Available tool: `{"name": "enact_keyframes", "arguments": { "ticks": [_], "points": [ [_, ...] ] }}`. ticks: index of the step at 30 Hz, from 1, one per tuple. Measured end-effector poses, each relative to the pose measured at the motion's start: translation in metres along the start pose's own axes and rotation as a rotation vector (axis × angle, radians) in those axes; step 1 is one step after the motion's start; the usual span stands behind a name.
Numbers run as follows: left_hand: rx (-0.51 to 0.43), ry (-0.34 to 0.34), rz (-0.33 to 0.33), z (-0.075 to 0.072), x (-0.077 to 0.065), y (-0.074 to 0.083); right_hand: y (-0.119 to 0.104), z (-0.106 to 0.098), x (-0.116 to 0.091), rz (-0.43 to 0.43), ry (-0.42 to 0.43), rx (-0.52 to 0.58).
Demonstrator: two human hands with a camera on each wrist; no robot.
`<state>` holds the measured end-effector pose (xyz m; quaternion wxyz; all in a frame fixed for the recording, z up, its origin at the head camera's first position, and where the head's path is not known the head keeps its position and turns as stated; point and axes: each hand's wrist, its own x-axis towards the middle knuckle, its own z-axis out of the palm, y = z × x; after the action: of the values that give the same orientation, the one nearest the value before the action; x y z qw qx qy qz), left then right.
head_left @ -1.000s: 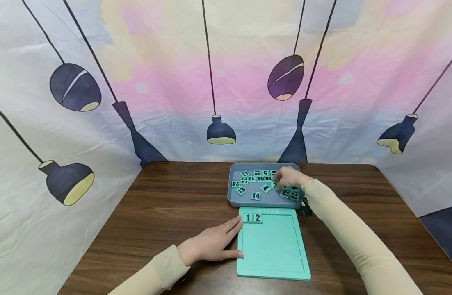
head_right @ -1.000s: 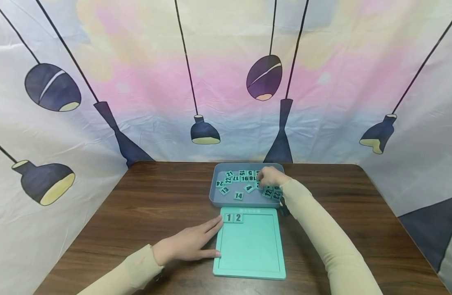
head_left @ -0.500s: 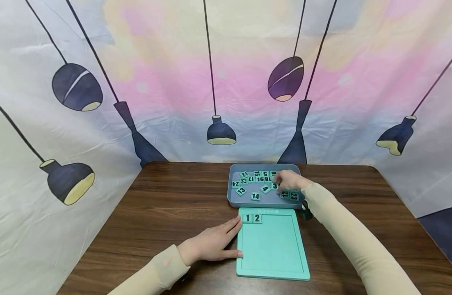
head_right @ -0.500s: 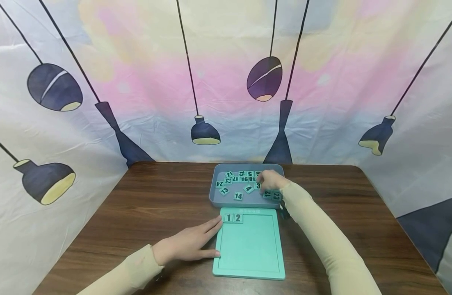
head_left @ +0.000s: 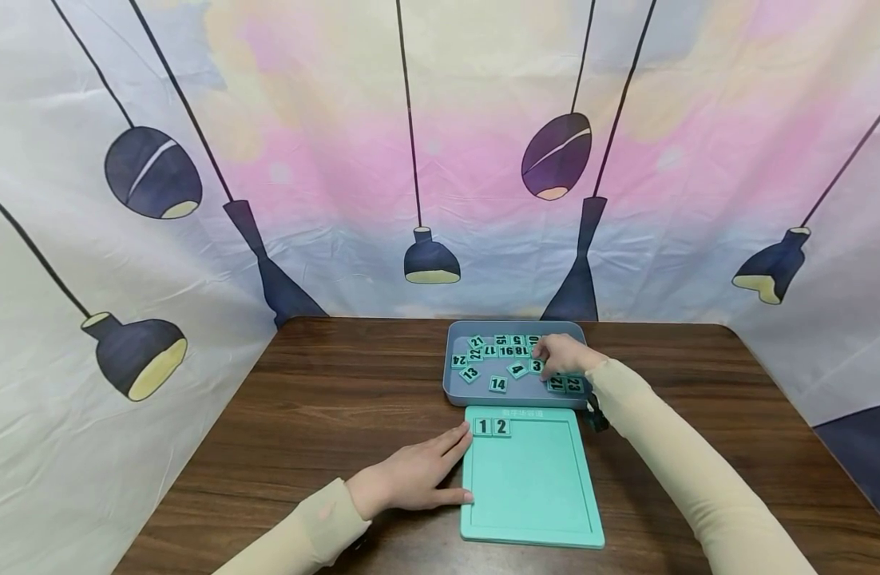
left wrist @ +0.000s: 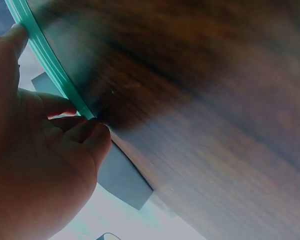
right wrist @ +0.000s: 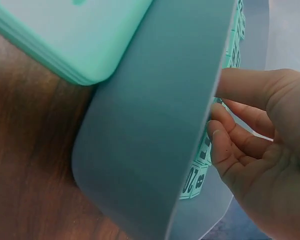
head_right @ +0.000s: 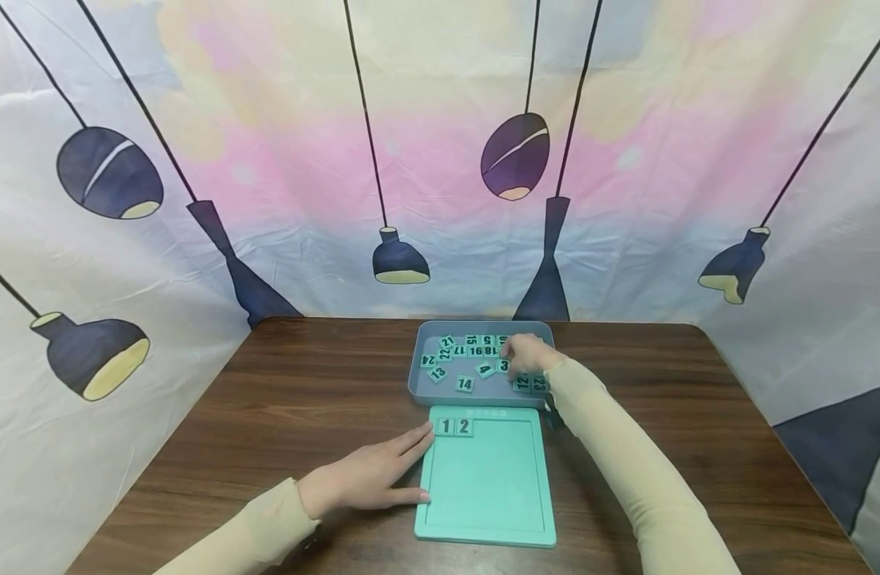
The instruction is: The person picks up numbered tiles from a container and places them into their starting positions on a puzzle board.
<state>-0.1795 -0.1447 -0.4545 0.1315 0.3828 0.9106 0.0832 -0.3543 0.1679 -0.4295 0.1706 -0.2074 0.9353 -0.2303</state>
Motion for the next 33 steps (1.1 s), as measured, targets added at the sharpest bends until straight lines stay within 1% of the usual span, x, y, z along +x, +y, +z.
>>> {"name": "enact_keyframes", "arguments": {
  "ticks": [5, 9, 14, 20, 28, 31, 33],
  "points": [
    [-0.013, -0.011, -0.009, 0.0, 0.0, 0.0, 0.002, 0.001, -0.001, 0.021, -0.002, 0.003],
    [-0.008, -0.014, -0.017, 0.0, 0.001, 0.0, 0.005, 0.002, -0.002, 0.017, 0.002, 0.013],
    [-0.002, -0.011, -0.01, 0.001, 0.002, 0.0, 0.008, 0.002, -0.004, 0.013, 0.008, 0.05],
    [-0.008, -0.006, 0.004, 0.001, 0.002, -0.001, 0.008, -0.006, -0.007, -0.026, 0.043, 0.082],
    [-0.02, -0.012, -0.004, 0.0, 0.001, -0.002, 0.0, -0.019, -0.017, -0.117, 0.091, 0.117],
    [-0.028, -0.018, -0.01, -0.001, 0.0, -0.001, -0.002, -0.022, -0.022, -0.123, 0.1, 0.149],
    [-0.035, -0.021, -0.012, -0.001, 0.0, -0.001, -0.003, -0.023, -0.026, -0.13, 0.103, 0.151]
  ]
}}
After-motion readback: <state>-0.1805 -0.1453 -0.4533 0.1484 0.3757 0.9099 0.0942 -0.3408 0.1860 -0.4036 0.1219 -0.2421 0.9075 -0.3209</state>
